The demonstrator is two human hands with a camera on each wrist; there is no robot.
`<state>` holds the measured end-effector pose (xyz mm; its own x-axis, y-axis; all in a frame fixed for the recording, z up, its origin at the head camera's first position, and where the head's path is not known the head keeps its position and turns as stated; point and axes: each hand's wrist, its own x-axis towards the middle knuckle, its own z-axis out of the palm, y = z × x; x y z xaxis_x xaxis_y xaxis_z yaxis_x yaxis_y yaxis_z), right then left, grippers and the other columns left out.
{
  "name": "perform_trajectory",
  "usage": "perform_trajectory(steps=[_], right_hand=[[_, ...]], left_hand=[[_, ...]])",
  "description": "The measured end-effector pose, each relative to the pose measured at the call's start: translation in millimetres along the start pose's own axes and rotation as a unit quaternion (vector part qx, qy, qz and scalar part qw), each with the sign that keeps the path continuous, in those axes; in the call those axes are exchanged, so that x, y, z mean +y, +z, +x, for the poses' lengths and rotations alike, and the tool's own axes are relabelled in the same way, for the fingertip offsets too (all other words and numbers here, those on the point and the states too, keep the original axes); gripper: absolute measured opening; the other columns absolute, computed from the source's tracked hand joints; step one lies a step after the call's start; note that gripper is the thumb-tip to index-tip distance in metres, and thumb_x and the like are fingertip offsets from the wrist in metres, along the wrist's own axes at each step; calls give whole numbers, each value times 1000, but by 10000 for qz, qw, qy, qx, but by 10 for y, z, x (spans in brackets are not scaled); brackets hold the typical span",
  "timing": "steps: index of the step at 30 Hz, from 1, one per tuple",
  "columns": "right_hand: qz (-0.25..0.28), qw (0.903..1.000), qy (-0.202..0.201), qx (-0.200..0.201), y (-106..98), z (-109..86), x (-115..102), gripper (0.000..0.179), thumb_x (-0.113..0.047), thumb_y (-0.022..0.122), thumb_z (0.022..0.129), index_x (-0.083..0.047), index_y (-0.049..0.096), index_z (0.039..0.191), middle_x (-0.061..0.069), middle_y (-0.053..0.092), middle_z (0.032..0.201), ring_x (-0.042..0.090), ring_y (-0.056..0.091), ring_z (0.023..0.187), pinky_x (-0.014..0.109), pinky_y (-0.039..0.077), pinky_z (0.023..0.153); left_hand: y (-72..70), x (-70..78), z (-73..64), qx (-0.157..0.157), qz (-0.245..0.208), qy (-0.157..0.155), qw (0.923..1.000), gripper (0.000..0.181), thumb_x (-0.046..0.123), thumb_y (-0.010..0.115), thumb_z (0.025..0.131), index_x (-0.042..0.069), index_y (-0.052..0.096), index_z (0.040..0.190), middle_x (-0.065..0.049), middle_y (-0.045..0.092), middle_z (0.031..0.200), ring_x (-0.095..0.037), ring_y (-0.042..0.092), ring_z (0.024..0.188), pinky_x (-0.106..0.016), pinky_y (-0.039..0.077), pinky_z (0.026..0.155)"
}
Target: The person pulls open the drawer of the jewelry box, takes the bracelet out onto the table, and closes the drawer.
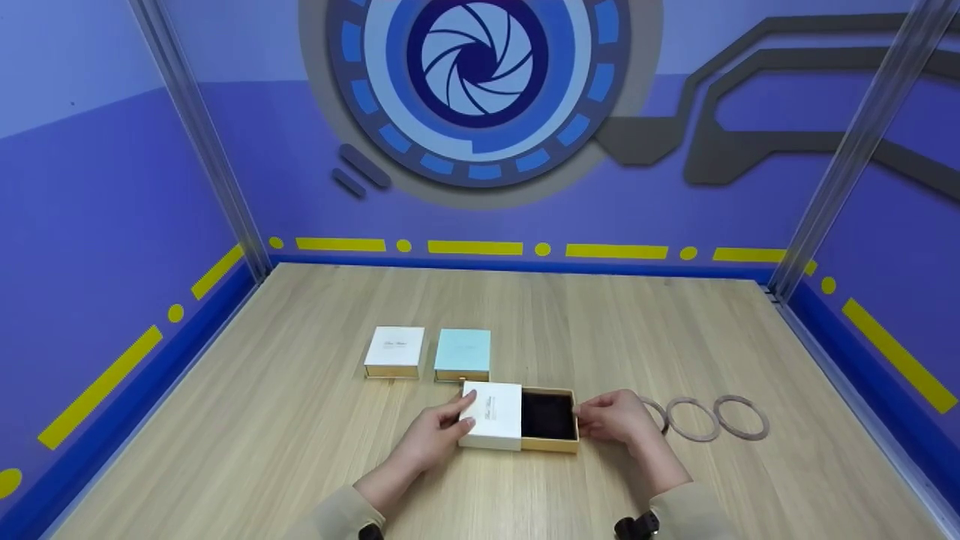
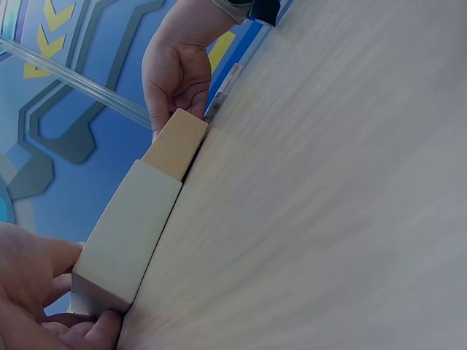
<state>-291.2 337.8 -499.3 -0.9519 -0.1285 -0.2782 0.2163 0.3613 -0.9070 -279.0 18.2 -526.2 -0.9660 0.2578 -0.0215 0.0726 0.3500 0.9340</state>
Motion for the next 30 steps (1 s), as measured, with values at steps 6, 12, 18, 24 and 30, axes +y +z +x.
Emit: perform_trajectory(steps=[6, 12, 18, 24, 30], right_hand=[[24, 10000, -48, -58, 1, 2, 4, 25, -13, 69, 97, 9, 71, 108, -5, 75, 82, 4, 69, 76, 19, 60, 69], [16, 9999, -75, -83, 3, 8, 5, 24, -13, 69, 97, 9, 72, 108, -6, 75, 83, 3, 68, 76, 19, 59, 70], [-163, 9998, -109, -28, 23, -7, -17, 27, -14, 70, 97, 10, 72, 109, -6, 74, 84, 4, 67, 78, 19, 59, 71], [-48, 10000, -83, -20, 30, -1, -19, 23, -12, 70, 96, 8, 72, 106, -6, 74, 83, 4, 67, 77, 19, 59, 71], [-67, 9998, -169, -22, 26, 19, 1, 25, -11, 69, 97, 12, 71, 106, -7, 72, 82, 4, 66, 75, 19, 59, 69]], left_hand=[[0, 0, 4, -31, -59, -47, 10000, 48, 21, 63, 103, 18, 54, 150, -18, 33, 166, -37, 32, 154, -52, 29, 126], [-2, 2, -3, 0, -31, -38, 10000, 47, 21, 63, 103, 17, 54, 150, -18, 34, 166, -37, 32, 154, -52, 28, 126], [1, 12, -12, 71, 32, 64, 9999, 47, 19, 64, 102, 15, 55, 148, -21, 36, 164, -39, 34, 153, -53, 28, 126], [1, 24, -13, 43, -45, -34, 10000, 48, 19, 64, 102, 16, 54, 149, -21, 34, 165, -39, 32, 154, -53, 28, 126], [1, 32, -14, 52, -33, -64, 10000, 48, 19, 64, 102, 17, 54, 149, -20, 34, 165, -39, 32, 154, -52, 27, 126]])
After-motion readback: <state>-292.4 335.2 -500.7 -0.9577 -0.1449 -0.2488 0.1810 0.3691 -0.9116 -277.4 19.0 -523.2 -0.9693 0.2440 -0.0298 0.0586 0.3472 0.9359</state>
